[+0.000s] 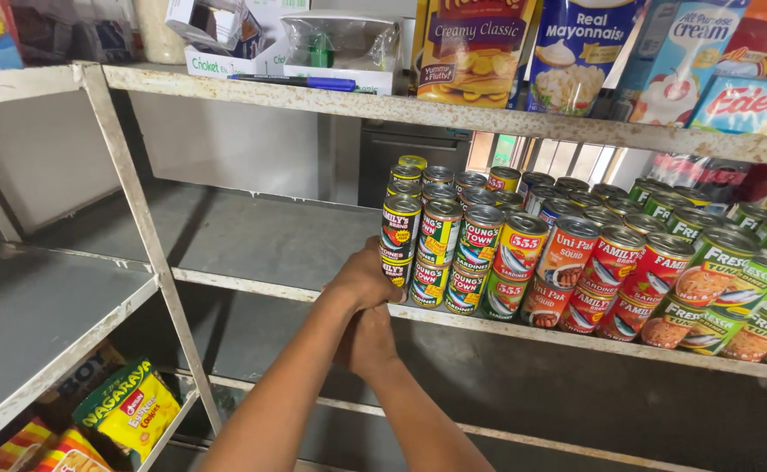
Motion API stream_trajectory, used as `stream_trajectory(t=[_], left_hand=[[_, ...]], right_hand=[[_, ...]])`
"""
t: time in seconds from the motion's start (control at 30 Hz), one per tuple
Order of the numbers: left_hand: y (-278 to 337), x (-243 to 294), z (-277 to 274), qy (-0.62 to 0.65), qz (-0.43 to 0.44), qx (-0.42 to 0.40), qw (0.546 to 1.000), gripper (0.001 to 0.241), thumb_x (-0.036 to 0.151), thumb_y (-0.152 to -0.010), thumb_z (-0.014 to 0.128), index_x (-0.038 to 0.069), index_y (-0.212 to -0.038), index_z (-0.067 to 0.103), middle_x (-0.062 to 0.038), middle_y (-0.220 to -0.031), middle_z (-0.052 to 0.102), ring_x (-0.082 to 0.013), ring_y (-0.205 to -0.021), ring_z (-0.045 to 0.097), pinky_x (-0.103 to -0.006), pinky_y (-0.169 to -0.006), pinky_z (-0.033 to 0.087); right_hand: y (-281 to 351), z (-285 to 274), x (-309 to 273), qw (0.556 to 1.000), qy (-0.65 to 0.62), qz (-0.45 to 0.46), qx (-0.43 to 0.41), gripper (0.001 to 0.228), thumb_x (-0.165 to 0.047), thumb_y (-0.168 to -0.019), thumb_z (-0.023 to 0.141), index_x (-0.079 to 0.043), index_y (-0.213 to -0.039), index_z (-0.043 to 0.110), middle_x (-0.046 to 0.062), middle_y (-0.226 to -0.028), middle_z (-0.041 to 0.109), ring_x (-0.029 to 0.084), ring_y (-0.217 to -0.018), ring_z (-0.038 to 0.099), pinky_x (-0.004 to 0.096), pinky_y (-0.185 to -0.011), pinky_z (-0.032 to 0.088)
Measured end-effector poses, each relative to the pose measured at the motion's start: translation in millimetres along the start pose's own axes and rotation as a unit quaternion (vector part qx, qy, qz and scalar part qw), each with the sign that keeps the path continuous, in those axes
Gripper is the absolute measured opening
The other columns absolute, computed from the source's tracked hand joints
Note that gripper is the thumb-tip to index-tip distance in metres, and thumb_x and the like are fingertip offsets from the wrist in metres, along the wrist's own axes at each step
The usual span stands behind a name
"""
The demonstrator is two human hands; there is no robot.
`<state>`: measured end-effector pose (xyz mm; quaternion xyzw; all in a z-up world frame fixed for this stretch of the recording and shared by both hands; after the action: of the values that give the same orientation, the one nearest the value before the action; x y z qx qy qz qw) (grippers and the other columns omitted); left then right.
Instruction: Stocking and organizing various canned goods on kitchen storage shelves.
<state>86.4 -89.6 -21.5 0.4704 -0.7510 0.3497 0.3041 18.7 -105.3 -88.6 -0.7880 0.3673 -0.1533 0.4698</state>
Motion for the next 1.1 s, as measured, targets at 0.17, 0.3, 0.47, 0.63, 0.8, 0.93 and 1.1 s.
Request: stream_trajectory(t=[0.17,0.3,0.47,0.63,0.8,0.93,1.1], left_hand=[[1,0,0,-0.033,-0.014,-0.007,0.999,0.097,0.011,-0.054,0.093,0.001,-0.138,0.045,-0.019,-0.126,0.069,-0.0334,-0.121,0.065,-0.0353,-0.103,0.051],[0,-7,3,-0.052,-0.031,-0.013,0.998,0.086,0.014,-0.058,0.094,-0.001,-0.131,0.052,-0.019,-0.124,0.07,-0.0328,-0.121,0.067,-0.035,-0.103,0.052],[1,-4,1,-0.073,-0.012,0.0,0.997,0.078,0.015,-0.06,0.095,-0.002,-0.125,0.057,-0.019,-0.124,0.069,-0.0334,-0.12,0.066,-0.036,-0.102,0.052],[4,-3,4,-0.09,-0.004,-0.006,0.996,0.071,0.018,-0.062,0.094,-0.001,-0.123,0.061,-0.019,-0.122,0.071,-0.0337,-0.12,0.066,-0.0372,-0.101,0.053],[-2,-2,5,-0.103,-0.011,-0.006,0.995,0.073,0.018,-0.06,0.096,0.002,-0.123,0.062,-0.016,-0.124,0.07,-0.0338,-0.12,0.065,-0.0376,-0.102,0.051],[0,-7,3,-0.106,-0.035,0.002,0.994,0.076,0.02,-0.06,0.097,0.0,-0.124,0.06,-0.017,-0.123,0.071,-0.0331,-0.12,0.067,-0.0369,-0.103,0.052],[0,-6,5,-0.12,-0.019,0.007,0.993,0.075,0.02,-0.06,0.097,0.002,-0.124,0.062,-0.016,-0.126,0.068,-0.0342,-0.121,0.063,-0.0378,-0.103,0.05]], right_hand=[[-5,-2,-4,1.0,0.0,-0.003,-0.017,0.045,-0.025,-0.089,0.071,-0.008,-0.13,0.064,0.01,-0.124,0.069,0.031,-0.121,0.06,0.047,-0.109,0.04],[-4,10,11,0.973,-0.187,0.123,-0.046,0.041,-0.021,-0.089,0.07,-0.007,-0.126,0.061,0.009,-0.119,0.069,0.024,-0.114,0.064,0.041,-0.101,0.048],[4,27,23,0.879,-0.424,0.212,-0.05,0.032,-0.018,-0.098,0.062,-0.008,-0.127,0.056,0.006,-0.117,0.068,0.018,-0.11,0.066,0.036,-0.096,0.054],[-4,10,7,0.983,-0.137,0.112,-0.055,0.032,-0.021,-0.094,0.064,-0.01,-0.124,0.058,0.007,-0.112,0.069,0.023,-0.108,0.065,0.041,-0.097,0.048],[-1,15,9,0.998,0.048,0.014,-0.029,0.035,-0.03,-0.097,0.053,-0.012,-0.126,0.06,0.008,-0.117,0.069,0.025,-0.113,0.064,0.045,-0.101,0.045],[7,41,28,0.991,-0.106,0.06,-0.059,0.032,-0.033,-0.103,0.047,-0.013,-0.124,0.061,0.008,-0.117,0.07,0.024,-0.113,0.063,0.047,-0.101,0.045],[31,101,57,0.494,-0.825,0.275,-0.003,0.029,-0.033,-0.112,0.045,-0.012,-0.127,0.059,0.009,-0.119,0.069,0.023,-0.114,0.061,0.043,-0.103,0.046]])
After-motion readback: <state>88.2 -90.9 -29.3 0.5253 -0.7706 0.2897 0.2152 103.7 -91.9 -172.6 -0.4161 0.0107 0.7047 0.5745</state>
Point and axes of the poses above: each hand's wrist, its own y-axis away from the middle knuckle, its own z-axis out of the palm, x = y × z, the point moved 8 cm from there along -y, towards the middle knuckle
